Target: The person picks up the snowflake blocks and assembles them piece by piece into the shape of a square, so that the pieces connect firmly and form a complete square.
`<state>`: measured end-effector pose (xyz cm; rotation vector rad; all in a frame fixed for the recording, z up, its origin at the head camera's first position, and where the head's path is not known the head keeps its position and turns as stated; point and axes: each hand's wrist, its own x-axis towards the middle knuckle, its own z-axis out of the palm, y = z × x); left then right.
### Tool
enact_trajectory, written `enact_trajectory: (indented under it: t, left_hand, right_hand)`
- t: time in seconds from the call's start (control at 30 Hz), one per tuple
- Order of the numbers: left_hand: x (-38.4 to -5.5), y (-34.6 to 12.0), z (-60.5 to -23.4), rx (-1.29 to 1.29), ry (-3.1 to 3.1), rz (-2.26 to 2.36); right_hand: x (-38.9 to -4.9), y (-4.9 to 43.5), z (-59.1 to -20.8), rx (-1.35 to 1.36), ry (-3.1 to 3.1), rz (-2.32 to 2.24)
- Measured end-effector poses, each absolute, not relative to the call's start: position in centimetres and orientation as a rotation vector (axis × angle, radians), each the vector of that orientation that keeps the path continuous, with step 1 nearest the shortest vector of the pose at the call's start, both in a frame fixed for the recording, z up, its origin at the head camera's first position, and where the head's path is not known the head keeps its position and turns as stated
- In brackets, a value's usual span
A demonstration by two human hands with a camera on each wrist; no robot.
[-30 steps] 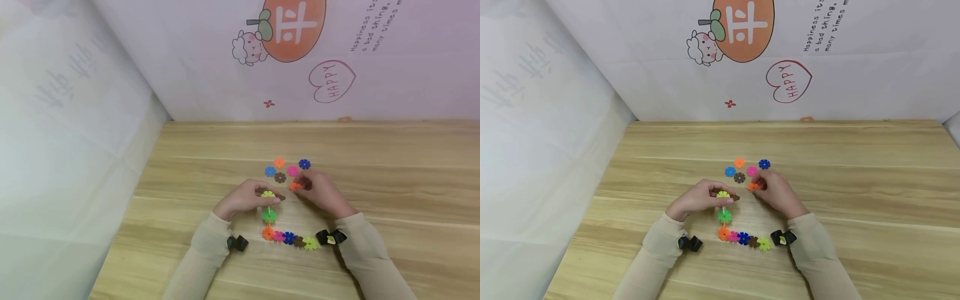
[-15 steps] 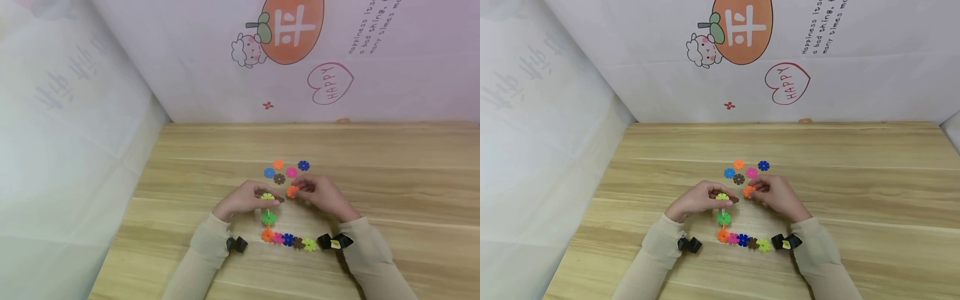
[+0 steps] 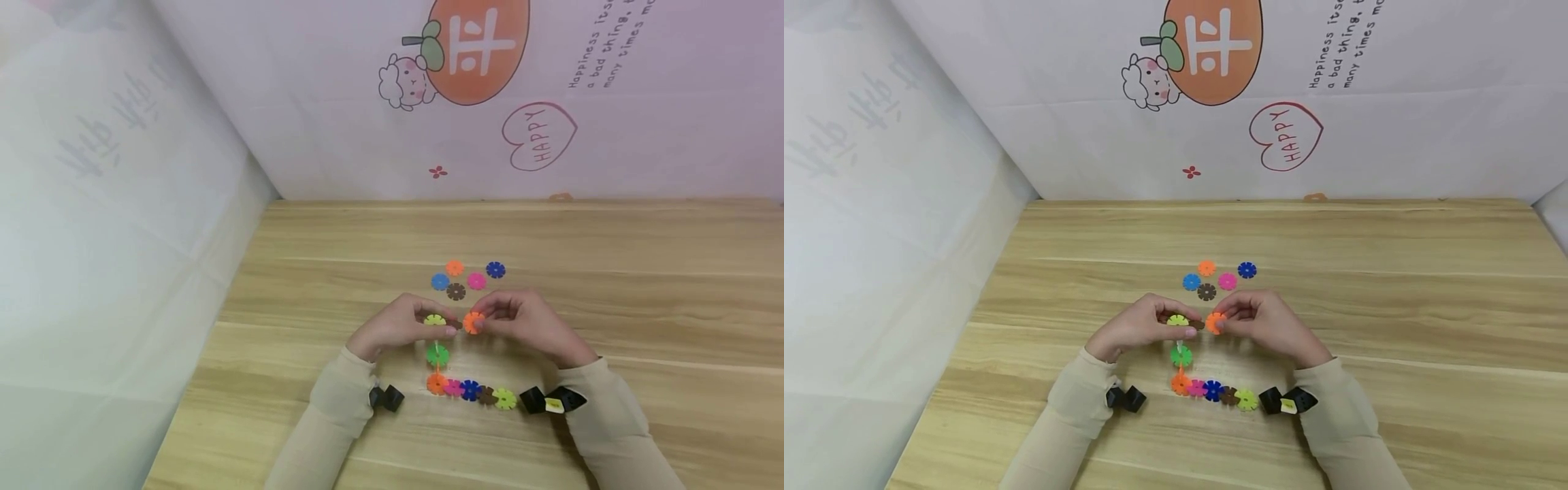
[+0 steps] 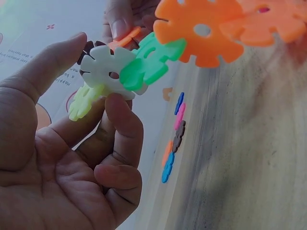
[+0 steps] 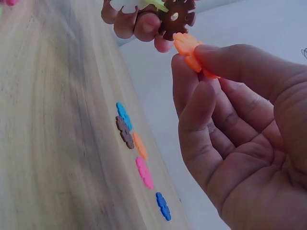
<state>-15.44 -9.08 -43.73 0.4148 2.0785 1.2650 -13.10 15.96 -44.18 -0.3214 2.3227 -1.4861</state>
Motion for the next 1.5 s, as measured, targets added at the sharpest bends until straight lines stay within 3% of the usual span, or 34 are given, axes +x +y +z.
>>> enact_trajectory:
  t: [1.5]
  left_hand:
    - [-15.3,-8.4,-44.3,0.344,2.115,1.262]
  right_hand:
    - [-12.9,14.9,-44.1,-0.261,2.221,-1.543]
